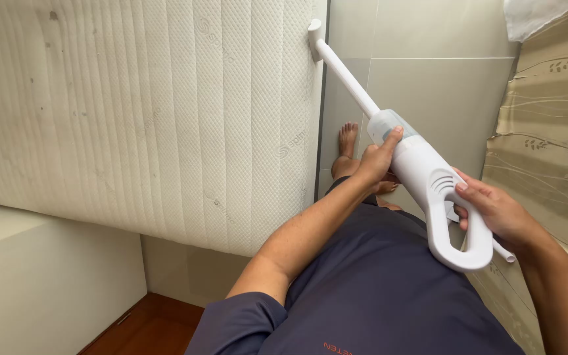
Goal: The person vacuums the edges of an upright mattress with a handheld vacuum cleaner, then vacuums across the top surface of the mattress.
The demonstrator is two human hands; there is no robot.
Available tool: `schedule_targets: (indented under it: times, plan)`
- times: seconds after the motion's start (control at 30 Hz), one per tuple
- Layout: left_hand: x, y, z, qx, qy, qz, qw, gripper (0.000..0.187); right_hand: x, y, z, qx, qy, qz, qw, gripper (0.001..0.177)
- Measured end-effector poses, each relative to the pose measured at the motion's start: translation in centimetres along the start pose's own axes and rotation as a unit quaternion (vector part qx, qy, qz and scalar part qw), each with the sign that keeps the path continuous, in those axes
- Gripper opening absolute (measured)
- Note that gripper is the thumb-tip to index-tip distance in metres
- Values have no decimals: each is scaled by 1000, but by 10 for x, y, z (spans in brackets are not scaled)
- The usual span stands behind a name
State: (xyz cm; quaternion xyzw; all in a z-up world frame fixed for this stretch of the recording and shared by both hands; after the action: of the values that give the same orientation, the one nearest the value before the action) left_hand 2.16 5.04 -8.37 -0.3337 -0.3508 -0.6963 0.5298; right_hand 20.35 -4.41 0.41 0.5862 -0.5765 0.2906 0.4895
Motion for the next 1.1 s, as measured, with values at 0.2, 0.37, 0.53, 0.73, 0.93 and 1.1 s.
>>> schedule_targets:
  times: [0.2,0.37,0.53,0.73,0.93,1.1]
  plan:
    - [-34,-18,-3,-37,-3,9,999,88,-19,14,-14,-2,-13,19,1000,56]
    - [-102,-58,-16,-90,7,44,995,95,-55,42,-28,-44,0,29,999,56]
    - [-147,-98,-3,-150,16,55,987,103,-89,79,-57,-57,2,41,998,54]
    - [-135,-107,59,-165,-56,34,984,102,-120,94,-85,-80,7,48,996,53]
    - [-143,-110,69,-135,-47,36,989,98,-133,100,-95,-80,2,42,996,53]
    - [-125,-103,53,-113,-30,29,993,99,-110,97,-77,-68,3,40,997,54]
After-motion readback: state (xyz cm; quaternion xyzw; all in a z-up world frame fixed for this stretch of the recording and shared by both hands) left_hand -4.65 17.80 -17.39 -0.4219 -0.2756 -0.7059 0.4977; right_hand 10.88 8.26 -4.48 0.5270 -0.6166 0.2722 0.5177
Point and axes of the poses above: each hand's wrist, its own x-axis away from the middle knuckle, its own y-axis out of the palm, z = x × y, the point moved 10 cm from there along -x, towards the middle knuckle, and after that the axes turned 12 degrees about -x, right-handed, at the moved point
